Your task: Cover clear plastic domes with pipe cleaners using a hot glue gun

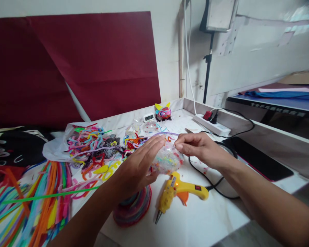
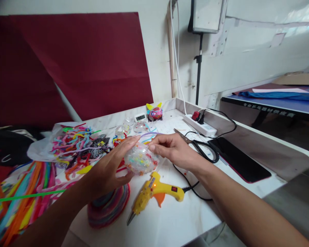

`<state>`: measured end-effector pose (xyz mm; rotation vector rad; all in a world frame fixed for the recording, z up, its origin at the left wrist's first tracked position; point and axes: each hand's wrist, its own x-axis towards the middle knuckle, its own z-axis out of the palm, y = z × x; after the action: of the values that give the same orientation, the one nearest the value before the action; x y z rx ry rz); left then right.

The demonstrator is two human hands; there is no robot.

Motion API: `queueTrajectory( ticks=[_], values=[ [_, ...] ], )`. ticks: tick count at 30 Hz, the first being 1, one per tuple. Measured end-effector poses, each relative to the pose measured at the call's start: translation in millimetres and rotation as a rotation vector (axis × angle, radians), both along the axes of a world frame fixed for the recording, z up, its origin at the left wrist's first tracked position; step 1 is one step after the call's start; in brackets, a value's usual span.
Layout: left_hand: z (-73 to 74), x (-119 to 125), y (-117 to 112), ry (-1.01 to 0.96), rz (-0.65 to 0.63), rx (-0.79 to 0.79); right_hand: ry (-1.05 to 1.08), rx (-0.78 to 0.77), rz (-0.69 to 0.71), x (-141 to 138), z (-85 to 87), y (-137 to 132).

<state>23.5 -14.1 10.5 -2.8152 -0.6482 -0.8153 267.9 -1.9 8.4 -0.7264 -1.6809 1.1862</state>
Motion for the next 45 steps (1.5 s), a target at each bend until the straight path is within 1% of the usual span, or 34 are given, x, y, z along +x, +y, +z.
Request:
queueTrajectory(
  ticks=[1, 3, 5, 6, 8, 9, 10, 12, 15, 19, 21, 24, 26, 31, 34, 40, 45],
  values=[
    [-1.1, 0.4, 0.2, -0.01, 0.013, -0.018, 0.019, -0.025, 0.003, 0.3, -1.5, 0.8],
    [-3.0, 2.3, 0.0, -0.078, 0.092, -0.09, 0.072, -0.046, -0.003, 1.0, -5.2, 3.1],
    [-4.1, 5.7, -1.1, -0.198, 0.183, -0.253, 0.122, -0.031, -0.01, 0.8, -8.6, 5.0],
    [-4.4, 7.5, -1.9, -0.262, 0.202, -0.365, 0.137, -0.018, -0.009, 0.0, -9.8, 5.4],
    [-4.5, 10.4, -3.3, -0.362, 0.188, -0.564, 0.148, 0.006, 0.004, -2.9, -11.3, 4.8],
    [-4.4, 11.1, -3.8, -0.387, 0.184, -0.61, 0.14, 0.018, 0.016, -4.9, -11.7, 3.8],
    [-4.2, 11.3, -4.0, -0.396, 0.198, -0.609, 0.127, 0.031, 0.025, -7.1, -11.9, 2.5],
    [-3.3, 10.3, -4.0, -0.387, 0.272, -0.518, 0.093, 0.059, 0.026, -10.9, -12.0, -0.7],
    [0.5, 8.1, -4.3, -0.353, 0.382, -0.395, 0.028, 0.128, -0.03, -13.4, -11.6, -4.3],
    [7.8, 8.7, -7.2, -0.316, 0.428, -0.333, -0.08, 0.295, -0.113, -11.5, -9.5, -5.9],
    [10.5, 9.9, -8.5, -0.289, 0.433, -0.294, -0.128, 0.355, -0.136, -10.3, -8.3, -6.3],
    [11.4, 11.2, -8.8, -0.25, 0.426, -0.23, -0.162, 0.394, -0.154, -9.6, -7.1, -7.1],
    [10.3, 11.4, -8.1, -0.241, 0.412, -0.185, -0.158, 0.381, -0.16, -9.8, -6.7, -7.4],
    [6.2, 11.4, -6.9, -0.229, 0.374, -0.078, -0.086, 0.28, -0.177, -12.6, -8.2, -7.9],
    [4.0, 11.2, -7.3, -0.228, 0.364, -0.031, -0.049, 0.301, -0.238, -15.8, -10.8, -9.1],
    [0.5, 11.6, -7.2, -0.228, 0.364, 0.028, -0.068, 0.347, -0.341, -21.1, -15.6, -12.2],
    [-0.2, 12.9, -7.0, -0.227, 0.347, 0.094, -0.067, 0.372, -0.388, -24.2, -17.3, -14.0]
  ],
)
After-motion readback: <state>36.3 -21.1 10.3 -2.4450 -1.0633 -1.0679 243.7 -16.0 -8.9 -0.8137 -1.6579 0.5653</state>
